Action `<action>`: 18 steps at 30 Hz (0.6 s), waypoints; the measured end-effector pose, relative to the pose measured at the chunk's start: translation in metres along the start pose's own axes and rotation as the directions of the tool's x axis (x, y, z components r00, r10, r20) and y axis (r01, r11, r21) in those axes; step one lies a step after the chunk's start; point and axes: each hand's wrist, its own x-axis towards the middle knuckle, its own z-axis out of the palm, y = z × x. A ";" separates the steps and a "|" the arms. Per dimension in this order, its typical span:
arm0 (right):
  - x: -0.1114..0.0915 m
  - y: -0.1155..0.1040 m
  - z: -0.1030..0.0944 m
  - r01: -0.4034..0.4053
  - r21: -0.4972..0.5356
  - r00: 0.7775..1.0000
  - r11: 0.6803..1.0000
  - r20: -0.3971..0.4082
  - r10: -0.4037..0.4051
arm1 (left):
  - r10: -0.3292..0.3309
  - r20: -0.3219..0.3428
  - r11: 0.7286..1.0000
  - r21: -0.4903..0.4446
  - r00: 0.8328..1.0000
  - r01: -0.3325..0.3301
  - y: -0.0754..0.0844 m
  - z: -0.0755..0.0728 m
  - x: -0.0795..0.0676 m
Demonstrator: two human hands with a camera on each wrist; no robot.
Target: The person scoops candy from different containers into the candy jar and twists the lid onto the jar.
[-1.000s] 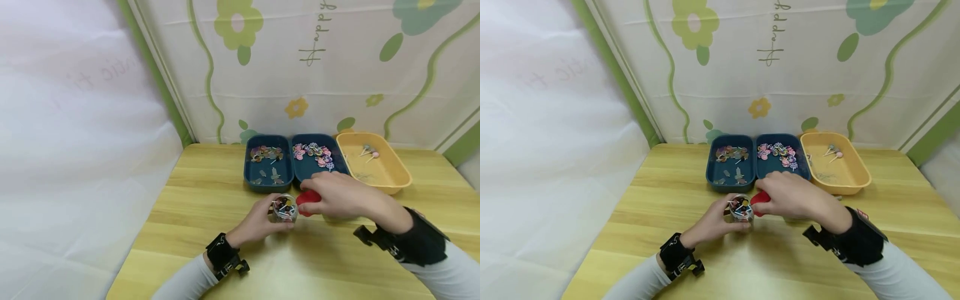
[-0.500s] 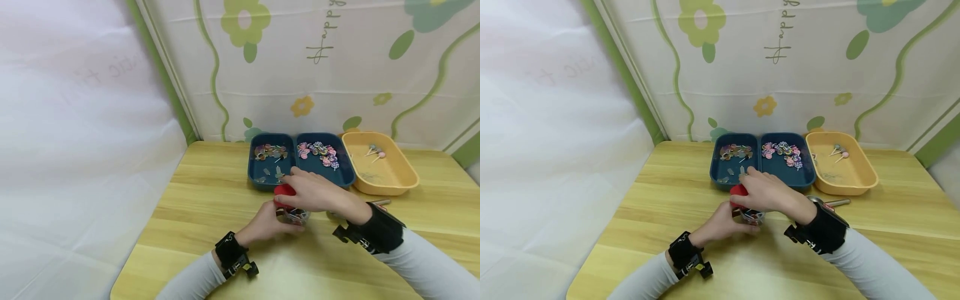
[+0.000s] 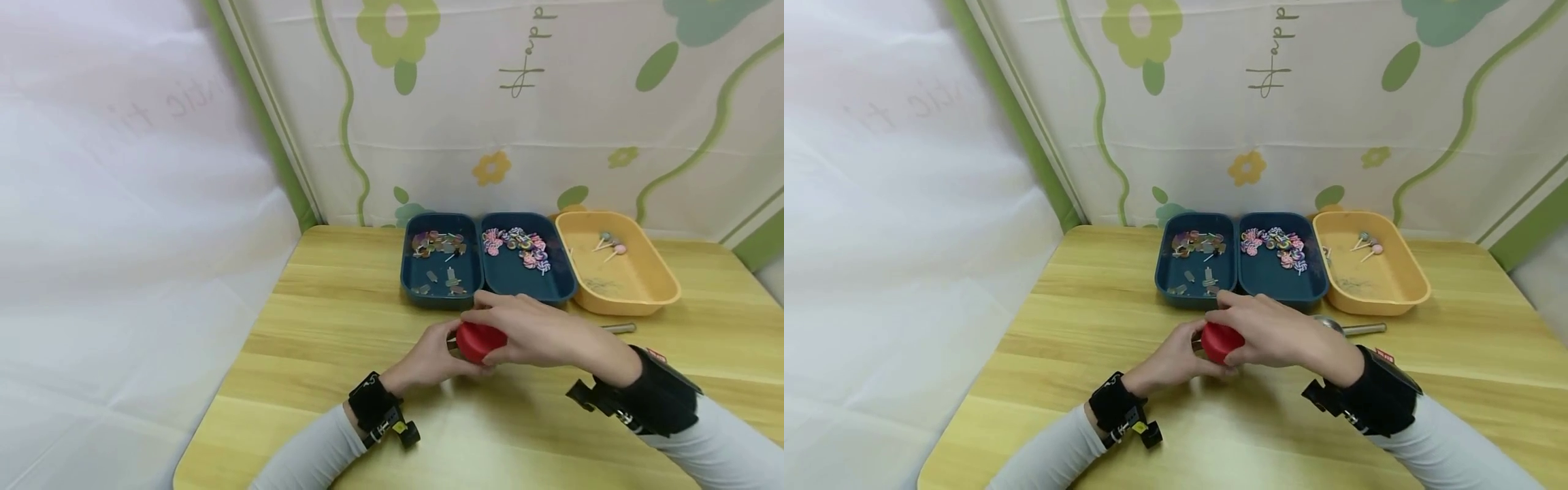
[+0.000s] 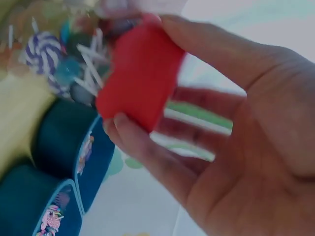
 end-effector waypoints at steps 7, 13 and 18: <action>0.009 -0.009 0.001 -0.103 -0.030 0.994 0.994 -0.031 0.102 | 0.038 0.020 0.999 0.020 0.999 -0.038 -0.002 -0.005 0.004; 0.011 -0.021 0.020 -0.413 -0.148 0.907 0.899 -0.162 0.390 | 0.063 0.005 0.998 -0.008 0.998 -0.063 -0.005 -0.001 0.006; -0.001 -0.023 0.020 -0.378 -0.234 0.922 0.896 -0.184 0.341 | 0.072 0.014 0.997 0.019 0.997 -0.073 -0.007 0.003 0.003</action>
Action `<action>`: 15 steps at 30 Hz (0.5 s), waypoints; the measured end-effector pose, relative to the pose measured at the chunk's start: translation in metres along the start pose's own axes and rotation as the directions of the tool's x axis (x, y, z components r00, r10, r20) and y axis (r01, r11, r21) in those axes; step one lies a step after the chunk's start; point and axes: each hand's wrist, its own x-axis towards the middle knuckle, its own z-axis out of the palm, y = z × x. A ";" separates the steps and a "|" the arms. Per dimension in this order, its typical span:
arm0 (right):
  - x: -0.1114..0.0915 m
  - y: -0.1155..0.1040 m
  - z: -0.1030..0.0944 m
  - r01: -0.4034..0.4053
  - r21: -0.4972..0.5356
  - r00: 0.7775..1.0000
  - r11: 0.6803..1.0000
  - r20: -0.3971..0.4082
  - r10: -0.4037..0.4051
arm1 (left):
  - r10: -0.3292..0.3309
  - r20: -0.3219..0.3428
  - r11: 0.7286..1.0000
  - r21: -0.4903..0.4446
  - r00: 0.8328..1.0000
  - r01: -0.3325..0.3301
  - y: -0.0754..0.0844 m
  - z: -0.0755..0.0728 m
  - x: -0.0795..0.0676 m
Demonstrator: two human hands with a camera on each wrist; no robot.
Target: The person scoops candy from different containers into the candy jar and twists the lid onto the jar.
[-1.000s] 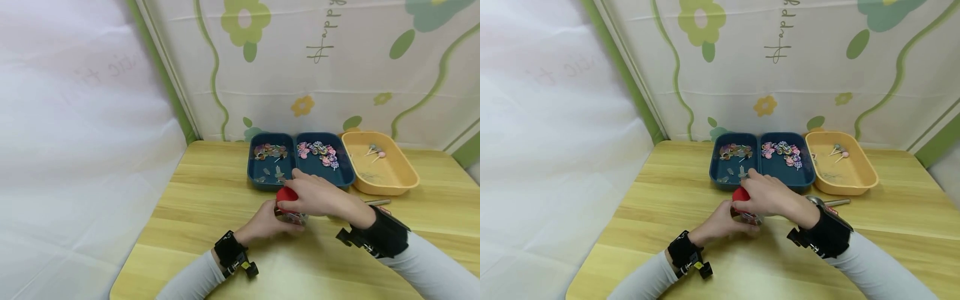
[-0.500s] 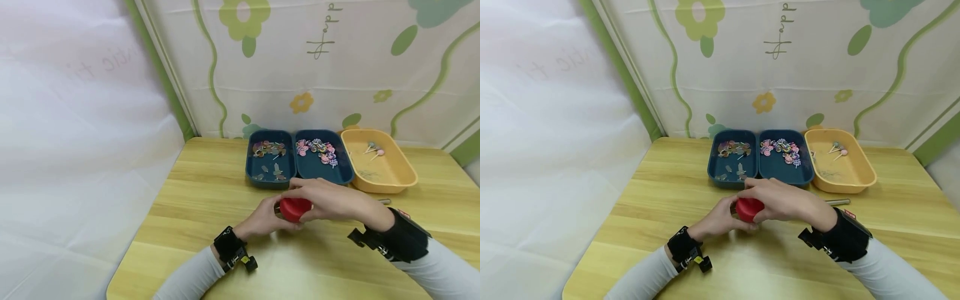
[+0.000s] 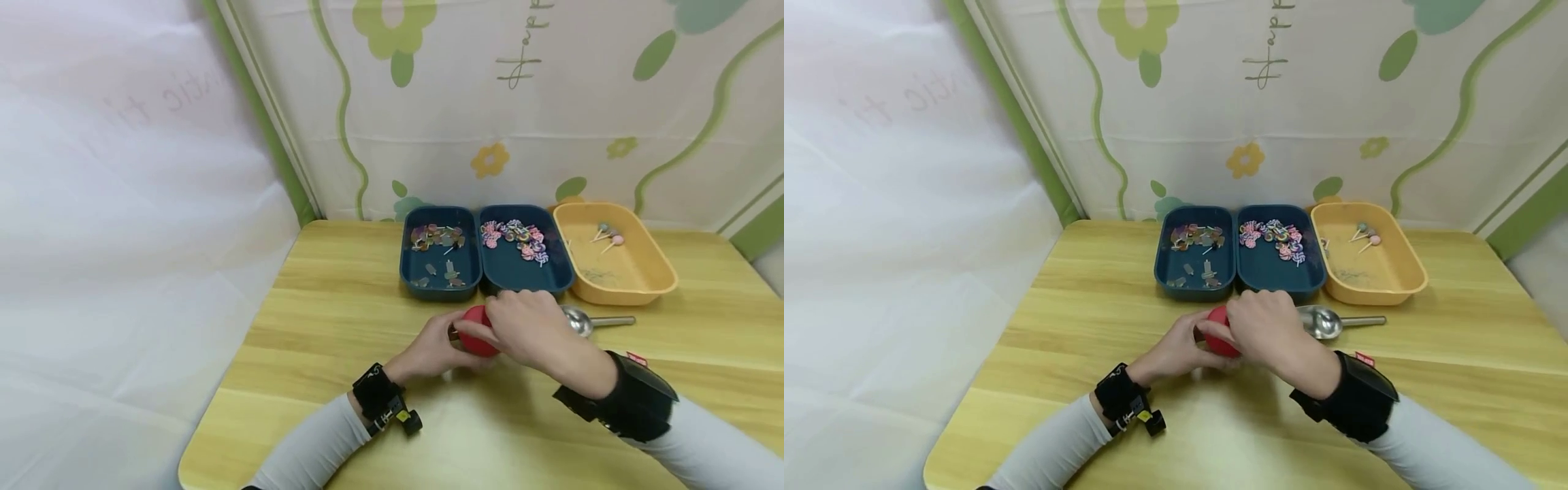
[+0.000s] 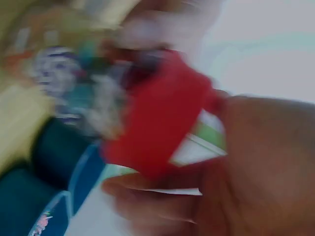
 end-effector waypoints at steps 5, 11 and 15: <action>-0.013 0.001 -0.007 0.163 0.129 0.985 0.978 0.035 -0.169 | -0.036 0.001 0.999 0.017 0.999 0.036 -0.001 0.004 -0.006; -0.010 -0.013 0.002 -0.013 0.186 1.000 0.982 -0.011 0.015 | -0.003 -0.067 0.999 0.054 0.998 0.006 -0.001 0.010 -0.007; -0.007 -0.020 0.009 -0.106 0.204 0.992 0.973 -0.048 0.117 | 0.006 -0.106 0.997 0.071 0.994 0.002 -0.002 0.010 -0.007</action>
